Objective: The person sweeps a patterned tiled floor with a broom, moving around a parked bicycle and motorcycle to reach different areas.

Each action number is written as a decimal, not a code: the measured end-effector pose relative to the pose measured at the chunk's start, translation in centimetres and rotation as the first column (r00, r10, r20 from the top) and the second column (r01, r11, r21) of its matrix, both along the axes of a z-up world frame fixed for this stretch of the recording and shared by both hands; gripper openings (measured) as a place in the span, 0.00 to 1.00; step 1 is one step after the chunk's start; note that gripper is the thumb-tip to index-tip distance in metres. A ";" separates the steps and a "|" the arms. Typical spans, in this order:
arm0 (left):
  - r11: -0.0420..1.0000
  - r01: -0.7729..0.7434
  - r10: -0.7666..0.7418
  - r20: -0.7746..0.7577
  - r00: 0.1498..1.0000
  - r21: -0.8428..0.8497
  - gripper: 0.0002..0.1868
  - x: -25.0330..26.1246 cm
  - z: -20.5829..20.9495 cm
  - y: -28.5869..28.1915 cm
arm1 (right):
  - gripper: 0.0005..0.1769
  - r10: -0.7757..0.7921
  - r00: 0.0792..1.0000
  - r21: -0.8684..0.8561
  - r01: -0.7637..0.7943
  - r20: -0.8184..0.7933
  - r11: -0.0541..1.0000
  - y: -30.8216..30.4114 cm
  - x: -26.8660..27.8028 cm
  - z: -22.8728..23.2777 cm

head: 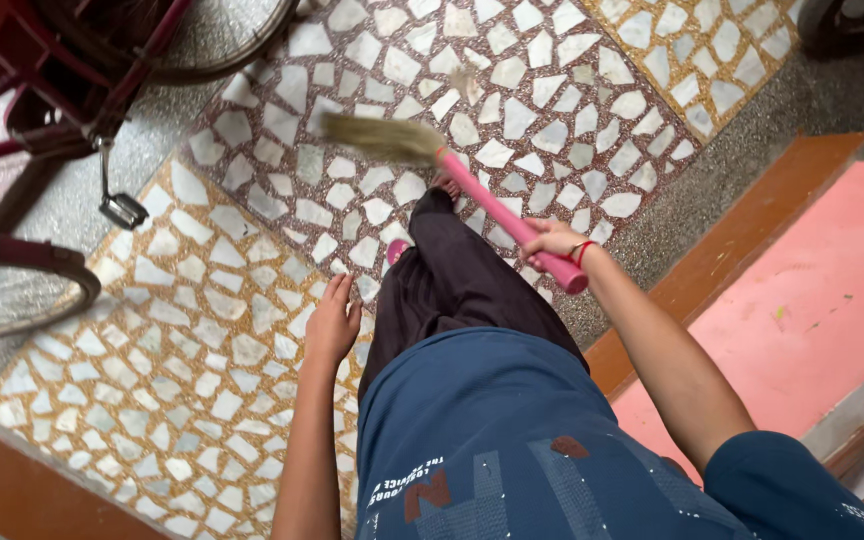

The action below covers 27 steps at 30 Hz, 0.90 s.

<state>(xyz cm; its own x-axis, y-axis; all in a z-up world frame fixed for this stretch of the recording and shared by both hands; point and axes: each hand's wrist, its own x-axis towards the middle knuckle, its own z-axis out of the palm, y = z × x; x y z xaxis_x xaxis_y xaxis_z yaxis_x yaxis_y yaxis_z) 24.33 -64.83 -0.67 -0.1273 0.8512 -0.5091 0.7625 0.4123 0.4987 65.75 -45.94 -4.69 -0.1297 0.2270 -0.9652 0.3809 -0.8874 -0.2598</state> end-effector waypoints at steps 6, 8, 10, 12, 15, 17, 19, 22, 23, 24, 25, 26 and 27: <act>0.986 0.133 -0.136 0.021 0.991 0.096 0.29 0.2 -0.1 8.7 | 0.59 0.228 0.929 0.318 -0.319 0.292 0.893 1.8 3.0 0.2; 0.958 0.215 -0.220 0.003 0.976 0.190 0.29 0.7 0.1 12.4 | 0.61 0.375 0.817 0.399 -0.551 0.438 0.733 -0.8 4.2 0.9; 0.942 0.269 -0.275 0.001 0.962 0.199 0.29 0.8 0.2 16.5 | 0.62 0.398 0.764 0.404 -0.619 0.508 0.674 -3.6 7.5 2.8; 0.946 0.304 -0.308 0.023 0.951 0.108 0.29 1.0 0.1 20.1 | 0.59 0.359 0.727 0.367 -0.632 0.585 0.682 -6.0 8.8 4.0; 0.890 0.425 -0.432 0.009 0.902 0.167 0.29 1.4 0.0 25.0 | 0.56 0.357 0.713 0.288 -0.612 0.604 0.736 -9.2 9.4 6.8; 0.865 0.492 -0.497 0.032 0.867 0.099 0.28 1.7 -0.5 27.8 | 0.56 0.331 0.741 0.272 -0.563 0.584 0.780 -13.2 7.1 8.3; 0.818 0.569 -0.574 0.049 0.818 0.081 0.28 2.2 -0.9 31.1 | 0.57 0.237 0.772 0.334 -0.501 0.590 0.799 -16.5 4.2 9.6; 0.687 0.715 -0.726 0.083 0.682 0.132 0.29 4.1 -2.2 36.6 | 0.58 0.119 0.809 0.309 -0.350 0.576 0.885 -21.0 -2.0 11.2; 0.635 0.760 -0.773 0.090 0.629 0.139 0.29 5.1 -2.6 38.4 | 0.58 0.077 0.810 0.276 -0.286 0.581 0.917 -22.0 -4.1 11.7; 0.580 0.802 -0.815 0.091 0.573 0.146 0.29 6.0 -2.7 40.4 | 0.58 0.034 0.811 0.249 -0.219 0.584 0.943 -22.5 -6.5 12.1; 0.522 0.842 -0.853 0.097 0.513 0.134 0.29 6.9 -2.7 42.3 | 0.57 -0.009 0.810 0.222 -0.151 0.586 0.963 -22.7 -9.0 12.4; 0.461 0.878 -0.887 0.102 0.451 0.125 0.29 7.9 -2.7 44.4 | 0.57 -0.050 0.810 0.192 -0.078 0.584 0.978 -22.7 -11.5 12.4; 0.398 0.910 -0.916 0.106 0.387 0.117 0.29 9.0 -2.7 46.4 | 0.57 -0.093 0.808 0.162 -0.004 0.582 0.987 -22.5 -14.0 12.4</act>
<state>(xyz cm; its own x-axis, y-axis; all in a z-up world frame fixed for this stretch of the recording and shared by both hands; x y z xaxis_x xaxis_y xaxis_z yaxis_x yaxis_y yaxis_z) 33.36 -18.42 -3.40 0.8015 0.4290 -0.4165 0.5954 -0.5087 0.6219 51.72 -68.43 7.67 0.4629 0.3642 -0.8082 0.4640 -0.8764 -0.1292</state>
